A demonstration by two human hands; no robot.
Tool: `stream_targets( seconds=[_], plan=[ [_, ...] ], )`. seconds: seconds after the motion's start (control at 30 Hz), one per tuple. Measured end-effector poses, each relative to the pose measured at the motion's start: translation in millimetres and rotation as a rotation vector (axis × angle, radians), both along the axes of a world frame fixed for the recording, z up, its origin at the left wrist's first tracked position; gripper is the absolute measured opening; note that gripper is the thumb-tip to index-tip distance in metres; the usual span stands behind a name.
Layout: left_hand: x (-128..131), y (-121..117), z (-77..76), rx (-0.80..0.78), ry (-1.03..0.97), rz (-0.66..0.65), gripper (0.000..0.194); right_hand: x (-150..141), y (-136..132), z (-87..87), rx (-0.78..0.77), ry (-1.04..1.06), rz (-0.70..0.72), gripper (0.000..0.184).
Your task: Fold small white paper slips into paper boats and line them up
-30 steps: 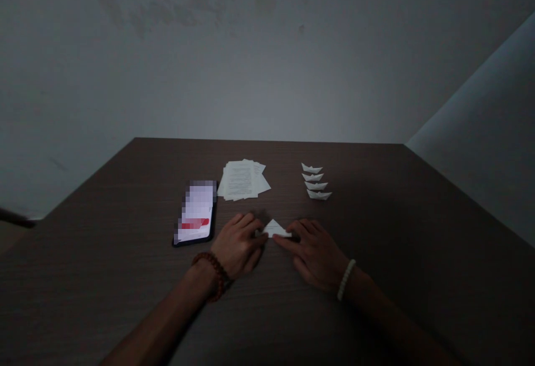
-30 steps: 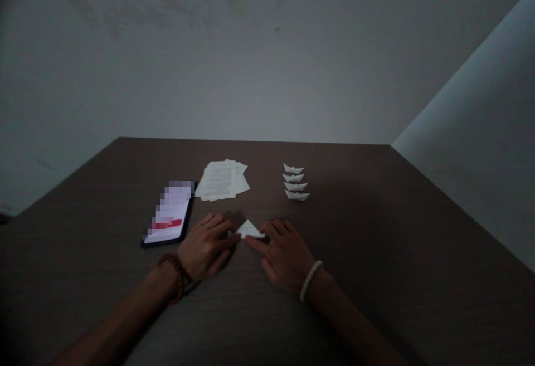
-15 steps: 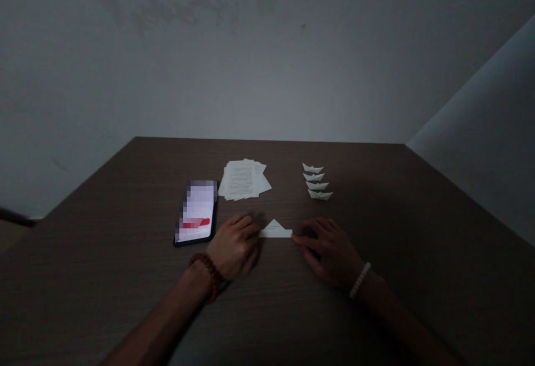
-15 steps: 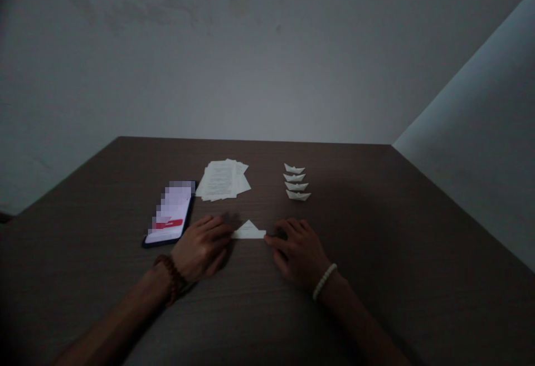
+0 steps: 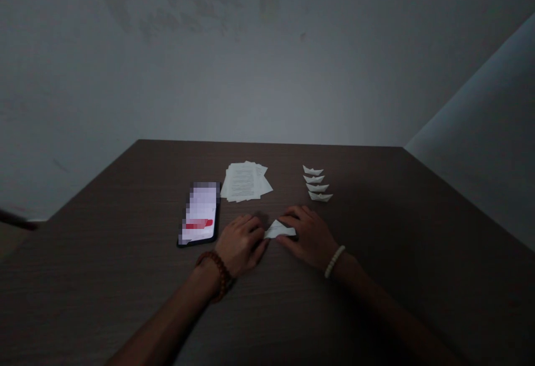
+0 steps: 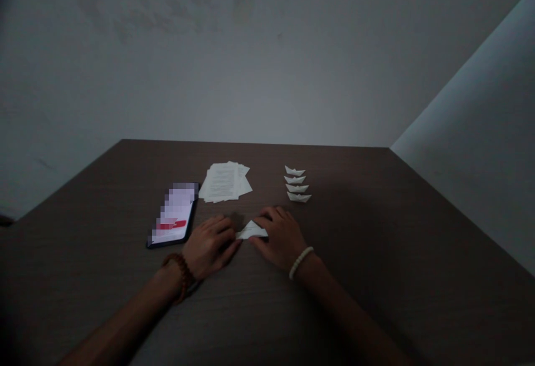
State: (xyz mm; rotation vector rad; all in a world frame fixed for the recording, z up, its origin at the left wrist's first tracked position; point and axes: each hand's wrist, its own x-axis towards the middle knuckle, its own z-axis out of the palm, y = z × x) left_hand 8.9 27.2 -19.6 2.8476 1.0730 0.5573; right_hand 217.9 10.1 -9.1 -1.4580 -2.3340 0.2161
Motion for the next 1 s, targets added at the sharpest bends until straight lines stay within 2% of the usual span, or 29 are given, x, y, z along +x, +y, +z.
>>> stream_targets(
  seconds=[0.37, 0.7, 1.0],
  plan=[
    [1, 0, -0.5, -0.067, -0.047, 0.017, 0.016, 1, 12, -8.8, -0.015, 0.072, 0.056, 0.036],
    [3, -1, -2.4, -0.105, -0.121, 0.1, 0.013, -1, 4, -12.9, 0.008, 0.217, -0.041, 0.033],
    [3, 0, -2.2, -0.104, -0.146, 0.094, 0.012, 4, 5, -14.6, 0.082, 0.32, -0.002, 0.02]
  ],
)
